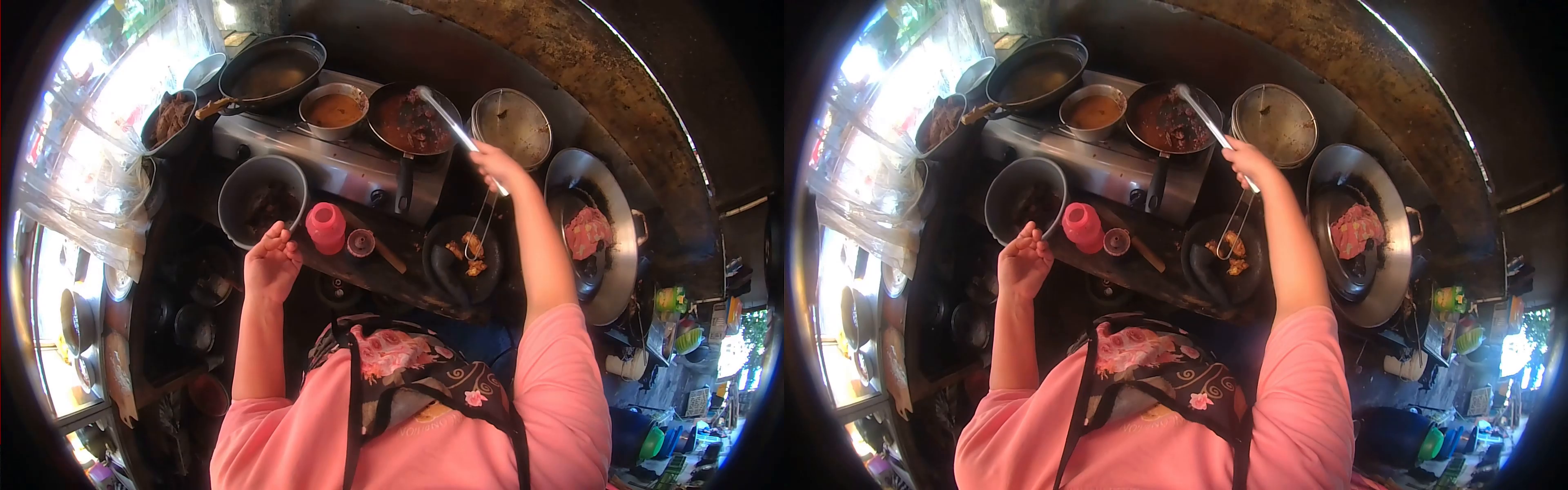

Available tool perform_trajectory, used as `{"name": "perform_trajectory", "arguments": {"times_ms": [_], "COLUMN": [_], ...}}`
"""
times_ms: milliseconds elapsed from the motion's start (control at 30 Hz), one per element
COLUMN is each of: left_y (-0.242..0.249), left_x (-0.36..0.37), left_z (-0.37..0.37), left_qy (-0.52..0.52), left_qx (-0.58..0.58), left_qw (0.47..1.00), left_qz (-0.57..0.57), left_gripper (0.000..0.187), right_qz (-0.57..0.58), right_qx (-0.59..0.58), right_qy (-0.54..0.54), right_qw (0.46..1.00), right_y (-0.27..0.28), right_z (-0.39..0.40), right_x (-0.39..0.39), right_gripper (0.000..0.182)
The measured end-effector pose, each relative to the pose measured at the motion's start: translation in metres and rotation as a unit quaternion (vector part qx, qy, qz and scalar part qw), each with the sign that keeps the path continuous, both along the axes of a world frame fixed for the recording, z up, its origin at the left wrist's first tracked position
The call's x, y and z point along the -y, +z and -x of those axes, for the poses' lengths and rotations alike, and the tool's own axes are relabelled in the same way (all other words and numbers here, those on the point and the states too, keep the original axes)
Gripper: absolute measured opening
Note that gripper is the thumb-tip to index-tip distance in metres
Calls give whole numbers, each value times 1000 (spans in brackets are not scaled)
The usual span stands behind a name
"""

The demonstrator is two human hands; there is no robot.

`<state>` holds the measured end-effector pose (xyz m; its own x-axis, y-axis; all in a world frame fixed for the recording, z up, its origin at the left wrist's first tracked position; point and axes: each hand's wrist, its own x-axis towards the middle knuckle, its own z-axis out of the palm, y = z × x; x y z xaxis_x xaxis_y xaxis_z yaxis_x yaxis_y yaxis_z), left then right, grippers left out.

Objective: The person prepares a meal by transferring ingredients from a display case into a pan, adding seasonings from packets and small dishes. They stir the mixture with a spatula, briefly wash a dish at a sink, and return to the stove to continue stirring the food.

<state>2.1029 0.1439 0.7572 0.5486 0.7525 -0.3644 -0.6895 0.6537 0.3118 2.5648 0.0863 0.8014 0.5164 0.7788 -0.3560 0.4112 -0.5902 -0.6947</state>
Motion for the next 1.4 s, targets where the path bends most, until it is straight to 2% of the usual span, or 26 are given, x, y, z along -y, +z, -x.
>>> {"name": "perform_trajectory", "arguments": {"times_ms": [33, 167, 267, 333, 467, 567, 633, 667, 700, 767, 867, 967, 1033, 1133, 1200, 1233, 1267, 1400], "left_y": [-1, 2, 2, 11, 7, -9, -41, -41, -42, -46, -66, -49, -52, -52, -41, -33, -24, 11], "left_x": [0, 7, 8, 10, 0, -17, -40, -48, -53, -57, -58, -41, -37, -32, -23, -18, -13, 4], "left_z": [2, -11, -42, -71, -131, -182, -212, -223, -232, -250, -262, -261, -255, -241, -235, -231, -228, -210], "left_qy": [2, -6, -71, -108, -153, -176, -279, -329, -358, -407, -391, -298, -307, -312, -302, -301, -301, -335], "left_qx": [-5, -68, -108, -172, -271, -344, -295, -270, -243, -187, -219, -300, -309, -306, -305, -306, -307, -300], "left_qw": [1000, 995, 981, 960, 902, 889, 887, 881, 893, 893, 894, 899, 889, 880, 877, 875, 871, 852], "left_qz": [-8, -71, -146, -194, -301, -248, -221, -206, -127, 40, -20, -116, -139, -186, -214, -224, -236, -269], "left_gripper": [27, 29, 35, 37, 41, 37, 30, 26, 22, 14, 12, 16, 16, 16, 17, 14, 12, 11], "right_qz": [31, 56, 63, 110, 88, 88, 135, 115, 96, 87, 69, 86, 94, 8, 17, 18, -5, -18], "right_qx": [-165, -19, 17, 31, 144, 105, 88, 133, 178, 231, 266, 304, 305, 323, 50, -91, -162, -19], "right_qy": [-51, -58, -44, -22, -50, -27, -3, 27, 58, 49, 62, 82, 60, 27, -14, -35, -54, -58], "right_qw": [984, 997, 997, 993, 984, 990, 987, 984, 978, 968, 959, 945, 946, 946, 999, 995, 985, 998], "right_y": [14, 36, 23, 24, 42, 24, 31, 29, 26, 30, 40, 36, 23, -12, 17, 36, 52, 79], "right_z": [1, 11, 6, 3, 18, 3, 17, 15, 14, 17, 22, 33, 36, 17, 13, 15, 19, 19], "right_x": [8, 32, 31, 28, 32, 31, 28, 30, 32, 43, 40, 22, 9, 17, 36, 48, 61, 115], "right_gripper": [47, 49, 48, 48, 47, 47, 46, 46, 45, 44, 43, 42, 44, 45, 44, 44, 42, 41]}}
